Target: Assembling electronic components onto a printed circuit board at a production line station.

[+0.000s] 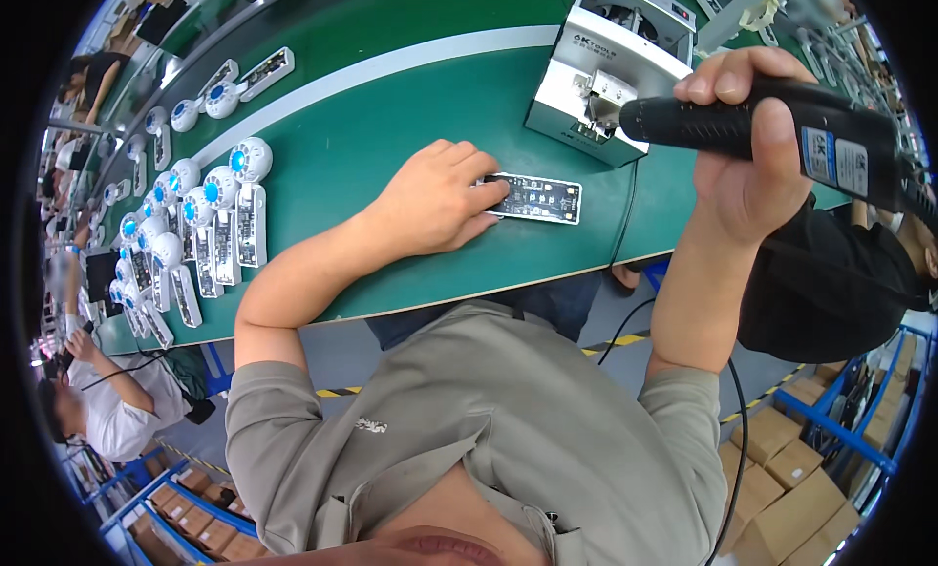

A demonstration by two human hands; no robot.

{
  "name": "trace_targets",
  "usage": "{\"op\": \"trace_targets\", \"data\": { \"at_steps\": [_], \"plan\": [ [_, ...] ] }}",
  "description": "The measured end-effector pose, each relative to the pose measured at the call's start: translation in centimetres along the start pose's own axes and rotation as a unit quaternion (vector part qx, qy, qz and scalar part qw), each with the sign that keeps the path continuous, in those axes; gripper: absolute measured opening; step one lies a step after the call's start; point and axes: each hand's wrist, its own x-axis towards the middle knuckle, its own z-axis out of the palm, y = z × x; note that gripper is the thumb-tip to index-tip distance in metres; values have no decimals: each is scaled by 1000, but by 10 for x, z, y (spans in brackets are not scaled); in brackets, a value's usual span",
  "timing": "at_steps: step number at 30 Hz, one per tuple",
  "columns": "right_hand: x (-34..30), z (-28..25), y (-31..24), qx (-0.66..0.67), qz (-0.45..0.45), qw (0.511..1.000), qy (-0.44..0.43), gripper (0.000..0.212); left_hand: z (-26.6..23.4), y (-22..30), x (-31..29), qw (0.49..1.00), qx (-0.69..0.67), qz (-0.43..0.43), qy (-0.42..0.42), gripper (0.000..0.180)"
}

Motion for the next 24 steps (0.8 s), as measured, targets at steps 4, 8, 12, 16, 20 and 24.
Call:
{"op": "trace_targets", "data": {
  "at_steps": [4,8,12,16,20,24],
  "plan": [
    [5,-5,12,-1,-12,1000,-27,26,1,2,0,1000,3,-4,0,28],
    [5,-8,25,12,-3,998,-65,29,2,3,-1,1000,-5,-9,-2,27],
    [8,-5,29,-7,16,995,-94,32,2,1,1,999,8,16,40,20],
    [-2,12,17,75,67,993,-68,31,1,2,1,1000,22,-7,-6,25],
    [-13,19,28,99,83,990,-51,31,-2,2,1,999,31,-20,-27,28],
    [-26,25,42,102,86,990,-54,32,-2,3,1,999,35,-20,-31,27]
  ]
}}
